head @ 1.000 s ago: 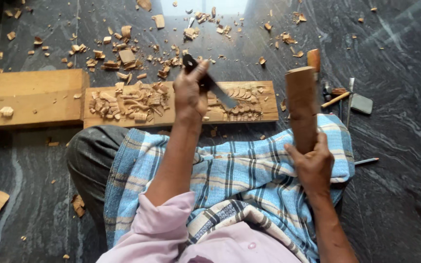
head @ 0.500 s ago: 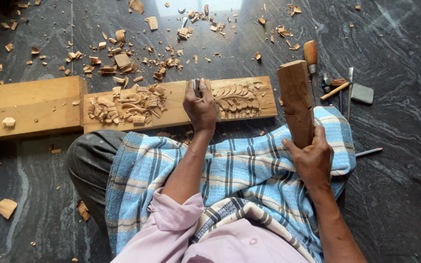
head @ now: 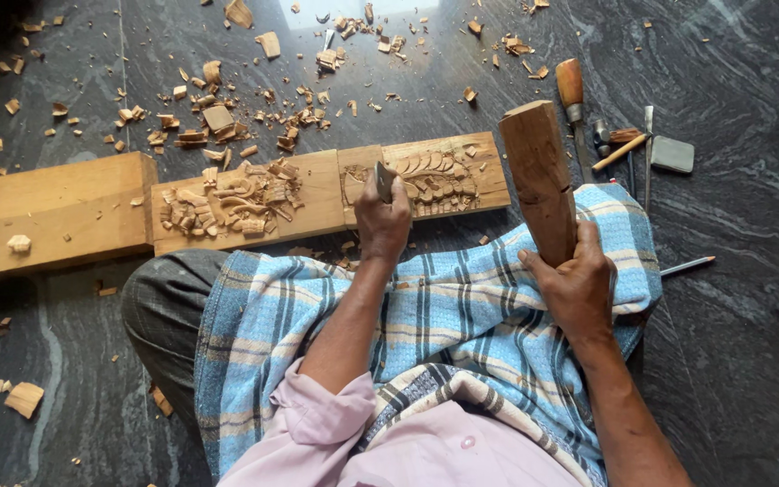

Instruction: The person carves a decorative pattern into a rectangular wooden plank using a chisel and a wooden mallet. They repeatedly strike the chisel to remove wood chips and refine the design.

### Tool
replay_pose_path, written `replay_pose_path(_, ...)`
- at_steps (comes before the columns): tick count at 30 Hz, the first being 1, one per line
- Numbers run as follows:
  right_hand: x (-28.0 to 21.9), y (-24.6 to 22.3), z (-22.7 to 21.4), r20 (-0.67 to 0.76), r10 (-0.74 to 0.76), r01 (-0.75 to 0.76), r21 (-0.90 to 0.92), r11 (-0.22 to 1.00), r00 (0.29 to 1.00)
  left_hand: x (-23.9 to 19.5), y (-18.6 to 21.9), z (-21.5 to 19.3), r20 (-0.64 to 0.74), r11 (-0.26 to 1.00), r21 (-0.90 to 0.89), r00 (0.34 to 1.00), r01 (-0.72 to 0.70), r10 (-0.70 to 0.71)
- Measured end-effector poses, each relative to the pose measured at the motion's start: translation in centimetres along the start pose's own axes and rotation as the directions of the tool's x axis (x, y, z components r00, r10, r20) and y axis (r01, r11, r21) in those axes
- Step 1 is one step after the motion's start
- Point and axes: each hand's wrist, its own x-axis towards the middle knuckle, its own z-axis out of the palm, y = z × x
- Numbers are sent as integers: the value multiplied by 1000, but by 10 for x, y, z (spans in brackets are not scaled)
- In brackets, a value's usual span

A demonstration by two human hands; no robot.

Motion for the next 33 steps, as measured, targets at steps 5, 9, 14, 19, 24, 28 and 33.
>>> replay_pose_path(5, 0, 8, 0, 0, 1, -1, -21, 1000, 1000, -2, 1, 2, 0, 999, -28, 1000, 18, -18)
replay_pose_path(9, -3, 0, 0, 1, -1, 1, 15, 1000, 1000, -2, 0, 8, 21, 988, 89, 992, -123, 121)
replay_pose_path(14, 10, -31, -36, -240, -392, 386, -74, 920, 888, -3, 2, 14, 105, 972, 136, 978, -193, 179)
replay_pose_path(19, 55, -48, -60, -271, -508, 537, 40, 842, 817, -9, 2, 20, 145, 925, 251, 956, -286, 256)
replay_pose_path(24, 78, -64, -12, 310, -705, 737, -511, 442, 637, -10, 11, 19, 209, 954, 199, 960, -226, 184)
replay_pose_path(28, 65, -67, -9, 70, -765, 744, -302, 595, 640, -19, 19, 15, 176, 938, 189, 950, -289, 257)
replay_pose_path(33, 51, -57, 3, -76, -661, 647, -147, 748, 747, -20, 10, 18, 204, 955, 193, 961, -226, 186)
